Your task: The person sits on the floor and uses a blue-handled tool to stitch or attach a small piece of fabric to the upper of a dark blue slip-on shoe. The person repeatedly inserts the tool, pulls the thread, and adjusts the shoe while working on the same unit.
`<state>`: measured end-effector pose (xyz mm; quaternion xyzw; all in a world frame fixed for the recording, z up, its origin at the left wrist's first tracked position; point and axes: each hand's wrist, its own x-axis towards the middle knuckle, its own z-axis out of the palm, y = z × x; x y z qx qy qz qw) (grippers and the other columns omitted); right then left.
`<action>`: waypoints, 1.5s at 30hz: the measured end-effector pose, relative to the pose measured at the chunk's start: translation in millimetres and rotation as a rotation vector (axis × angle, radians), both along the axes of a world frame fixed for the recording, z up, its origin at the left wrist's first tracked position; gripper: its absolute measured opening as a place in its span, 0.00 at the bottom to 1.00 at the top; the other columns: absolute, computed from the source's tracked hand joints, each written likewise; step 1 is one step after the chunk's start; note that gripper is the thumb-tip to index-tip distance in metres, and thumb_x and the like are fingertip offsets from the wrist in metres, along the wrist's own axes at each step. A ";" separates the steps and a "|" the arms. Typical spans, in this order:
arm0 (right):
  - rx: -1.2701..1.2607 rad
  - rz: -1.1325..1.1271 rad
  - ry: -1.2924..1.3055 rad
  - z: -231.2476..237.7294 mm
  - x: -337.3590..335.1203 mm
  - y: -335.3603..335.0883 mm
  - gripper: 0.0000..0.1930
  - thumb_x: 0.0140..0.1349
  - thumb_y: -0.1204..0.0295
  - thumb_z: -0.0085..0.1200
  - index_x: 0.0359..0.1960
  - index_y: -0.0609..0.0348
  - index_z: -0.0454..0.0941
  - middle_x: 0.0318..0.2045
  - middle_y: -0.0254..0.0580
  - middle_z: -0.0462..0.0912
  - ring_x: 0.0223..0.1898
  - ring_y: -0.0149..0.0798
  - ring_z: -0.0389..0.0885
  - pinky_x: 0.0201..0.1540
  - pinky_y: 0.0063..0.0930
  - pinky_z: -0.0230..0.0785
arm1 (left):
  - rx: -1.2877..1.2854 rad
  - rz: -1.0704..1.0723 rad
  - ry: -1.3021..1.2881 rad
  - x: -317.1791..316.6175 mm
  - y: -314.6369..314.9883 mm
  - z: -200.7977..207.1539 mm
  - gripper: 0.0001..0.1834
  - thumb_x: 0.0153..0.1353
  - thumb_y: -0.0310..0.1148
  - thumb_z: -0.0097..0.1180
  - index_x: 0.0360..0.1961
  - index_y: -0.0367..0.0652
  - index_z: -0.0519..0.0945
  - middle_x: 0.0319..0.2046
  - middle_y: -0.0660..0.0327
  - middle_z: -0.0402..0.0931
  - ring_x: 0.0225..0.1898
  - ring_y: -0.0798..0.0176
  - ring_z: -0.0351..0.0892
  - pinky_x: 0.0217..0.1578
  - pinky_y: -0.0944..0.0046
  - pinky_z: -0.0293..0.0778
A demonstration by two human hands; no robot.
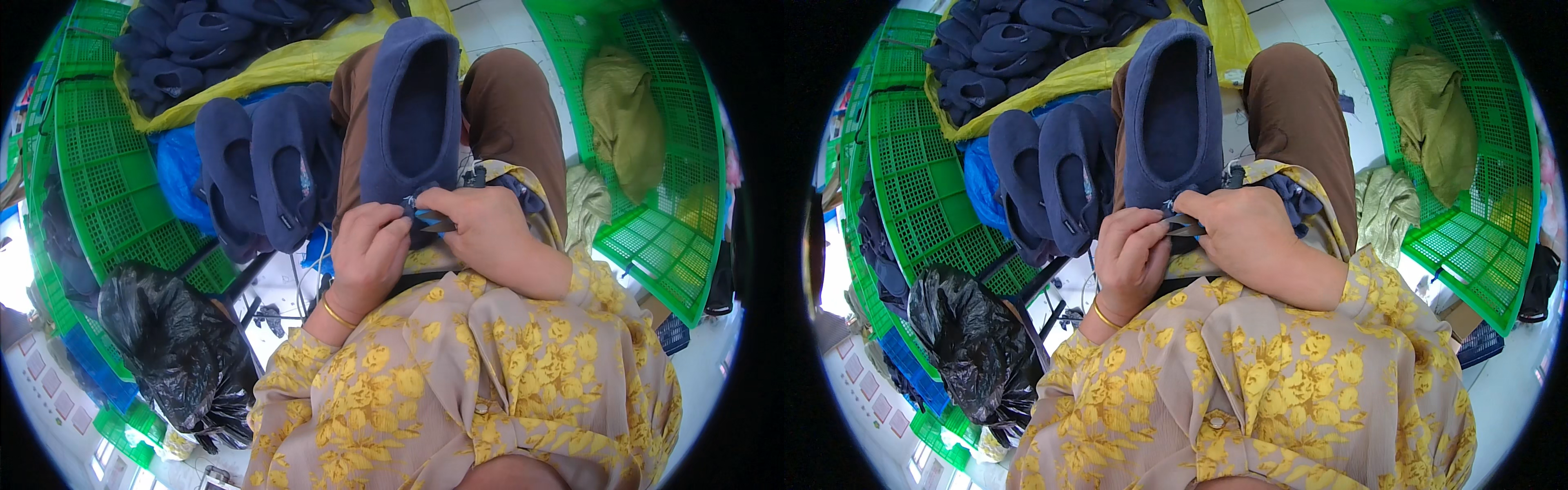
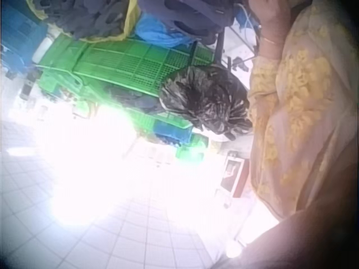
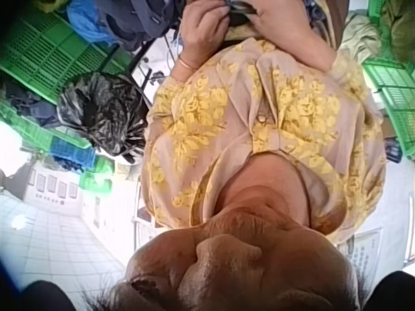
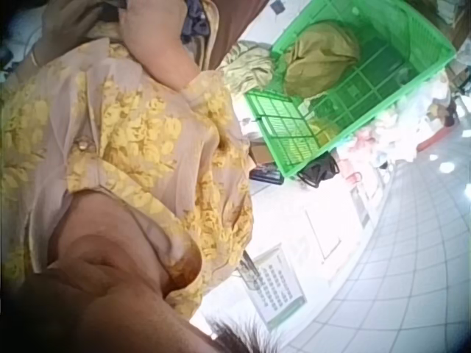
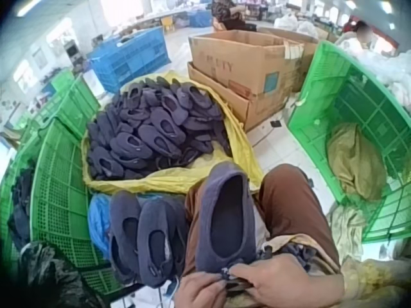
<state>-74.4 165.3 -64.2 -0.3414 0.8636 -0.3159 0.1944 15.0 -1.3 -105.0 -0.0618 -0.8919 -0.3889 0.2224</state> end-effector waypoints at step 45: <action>-0.106 -0.180 -0.383 -9.9 8.5 -12.6 0.11 0.49 0.82 0.50 0.36 0.60 0.71 0.25 0.56 0.79 0.32 0.61 0.80 0.34 0.49 0.69 | -0.001 -0.050 0.014 1.9 -2.4 -5.6 0.13 0.41 0.19 0.64 0.32 0.36 0.81 0.35 0.55 0.80 0.36 0.51 0.80 0.37 0.60 0.78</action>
